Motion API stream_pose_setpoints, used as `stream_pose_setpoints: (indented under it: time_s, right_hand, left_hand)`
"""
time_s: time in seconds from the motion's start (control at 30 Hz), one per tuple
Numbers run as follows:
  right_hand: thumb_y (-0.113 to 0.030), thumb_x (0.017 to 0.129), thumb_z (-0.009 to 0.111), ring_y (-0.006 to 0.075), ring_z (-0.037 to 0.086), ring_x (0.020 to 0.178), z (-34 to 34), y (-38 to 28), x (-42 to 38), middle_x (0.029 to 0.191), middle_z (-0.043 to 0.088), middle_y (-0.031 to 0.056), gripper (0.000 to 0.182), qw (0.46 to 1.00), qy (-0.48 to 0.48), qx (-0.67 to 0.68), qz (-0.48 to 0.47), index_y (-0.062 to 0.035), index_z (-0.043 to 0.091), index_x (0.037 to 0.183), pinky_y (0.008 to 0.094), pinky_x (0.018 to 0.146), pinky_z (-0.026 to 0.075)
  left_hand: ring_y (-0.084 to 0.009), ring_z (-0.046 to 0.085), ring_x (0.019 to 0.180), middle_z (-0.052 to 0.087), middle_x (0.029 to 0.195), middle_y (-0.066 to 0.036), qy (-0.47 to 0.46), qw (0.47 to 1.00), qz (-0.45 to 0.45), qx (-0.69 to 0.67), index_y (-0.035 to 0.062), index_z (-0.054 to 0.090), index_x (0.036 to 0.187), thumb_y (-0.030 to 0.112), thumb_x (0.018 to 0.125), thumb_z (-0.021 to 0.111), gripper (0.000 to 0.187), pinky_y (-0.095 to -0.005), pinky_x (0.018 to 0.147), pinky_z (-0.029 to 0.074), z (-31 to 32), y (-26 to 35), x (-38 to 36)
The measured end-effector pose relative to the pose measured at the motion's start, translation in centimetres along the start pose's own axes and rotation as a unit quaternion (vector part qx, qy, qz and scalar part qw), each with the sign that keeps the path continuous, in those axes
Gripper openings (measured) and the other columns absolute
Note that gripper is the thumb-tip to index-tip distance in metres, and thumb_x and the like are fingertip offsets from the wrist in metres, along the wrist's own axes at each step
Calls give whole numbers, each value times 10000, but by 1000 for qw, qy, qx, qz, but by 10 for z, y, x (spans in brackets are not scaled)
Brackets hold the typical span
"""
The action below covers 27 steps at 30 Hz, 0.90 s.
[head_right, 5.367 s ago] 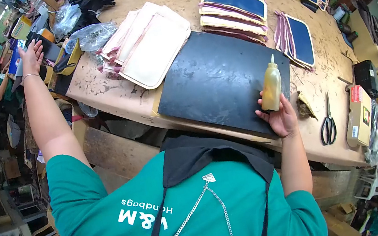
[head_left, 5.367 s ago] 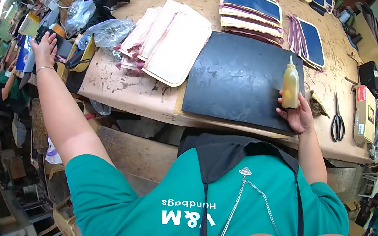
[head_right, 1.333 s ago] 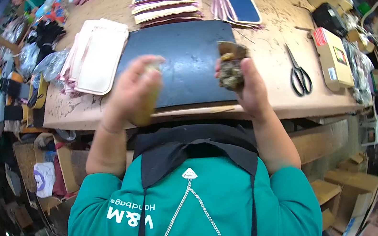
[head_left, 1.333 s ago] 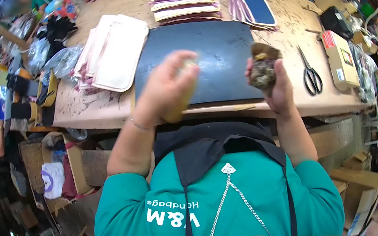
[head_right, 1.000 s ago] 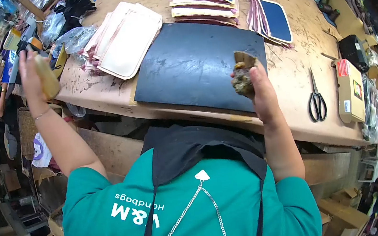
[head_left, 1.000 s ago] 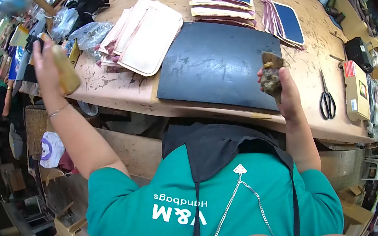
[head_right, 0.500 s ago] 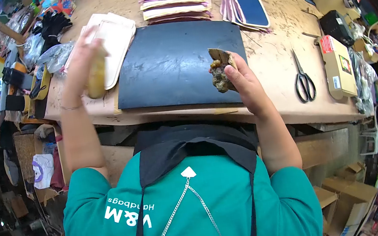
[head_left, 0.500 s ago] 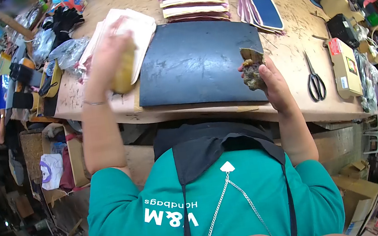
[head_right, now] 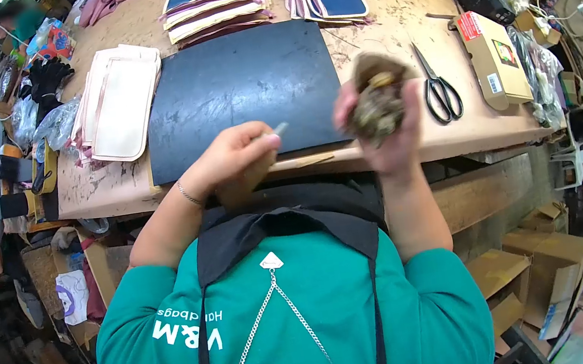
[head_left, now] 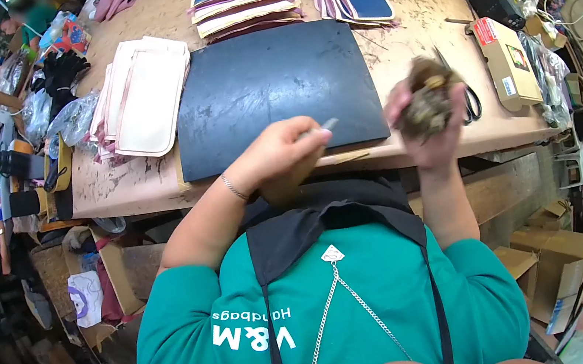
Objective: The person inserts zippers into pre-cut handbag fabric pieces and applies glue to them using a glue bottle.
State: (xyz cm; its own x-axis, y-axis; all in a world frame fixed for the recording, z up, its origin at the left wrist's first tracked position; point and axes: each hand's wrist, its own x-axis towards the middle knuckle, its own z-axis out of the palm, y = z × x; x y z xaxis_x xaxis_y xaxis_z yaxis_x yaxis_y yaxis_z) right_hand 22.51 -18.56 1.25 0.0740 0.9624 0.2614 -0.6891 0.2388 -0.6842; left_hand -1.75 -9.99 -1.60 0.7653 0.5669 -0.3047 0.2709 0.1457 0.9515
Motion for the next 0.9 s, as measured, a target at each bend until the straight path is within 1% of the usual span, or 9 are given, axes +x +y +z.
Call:
stream_pose_setpoints:
  time_s: [0.07,0.27,0.33,0.4,0.47,0.53,0.67,0.8,0.9]
  right_hand:
    - [-625,999,355,215,575,864,-10,-20,10,968,563,96,652,993,53,-69,-81,-52,528,1258,338,740,484]
    - [-520,1027,408,195,617,999,-14,49,16,1105,625,117,586,973,84,-215,25,-15,501,1311,341,871,511]
    - [-525,1027,401,205,616,995,2,63,2,1105,621,125,600,983,-21,-160,86,-6,495,1314,341,881,505]
    - [-546,1008,452,194,613,1004,7,56,6,1080,610,102,612,992,-38,-111,44,-32,466,1343,336,873,511]
    - [-585,998,436,206,618,999,-4,37,12,1076,615,109,635,997,-65,-40,24,-36,488,1313,345,878,514]
    - [-607,1001,390,216,625,998,-12,17,14,1064,626,117,648,999,12,-41,0,-28,525,1256,347,888,513]
    - [-514,1047,372,155,613,978,-44,-1,25,1205,644,124,579,957,112,-268,19,-6,539,1268,301,896,494]
    - [-375,1068,419,145,568,1082,-117,2,40,1316,582,121,466,921,229,-315,-12,-35,480,1381,297,976,449]
    - [-278,1042,495,221,539,1164,-155,8,44,1326,564,139,444,844,247,-471,-64,-36,458,1413,345,1050,391]
  left_hand:
    - [-56,541,751,605,801,17,56,995,1,86,24,626,956,275,993,604,254,-242,667,464,-10,-5,-9]
    - [-73,563,784,625,825,-7,-74,996,53,2,16,627,962,296,979,625,281,-250,708,475,11,23,-18]
    - [-75,565,782,632,829,-4,-60,997,45,21,10,633,961,293,974,632,283,-251,707,474,7,16,-11]
    - [-78,568,780,634,828,-5,-69,996,47,-12,8,633,953,285,972,635,278,-251,706,475,1,16,-15]
    - [-88,567,756,622,816,-15,31,999,26,-7,20,629,941,277,983,610,261,-261,690,482,-9,10,-16]
    - [-104,589,767,633,843,-40,134,989,63,-24,34,626,971,281,995,588,251,-272,707,498,-29,-15,-6]
    - [-110,598,938,654,1004,-63,211,938,255,-103,58,584,1125,255,1024,536,227,-284,834,497,-37,16,-8]
    - [-93,578,969,644,1110,-55,214,927,308,-20,58,569,1205,183,1020,548,225,-265,866,478,-45,21,1]
    - [-82,573,931,658,1080,-51,213,942,258,10,35,620,1119,169,1008,587,178,-249,856,471,-46,23,-5]
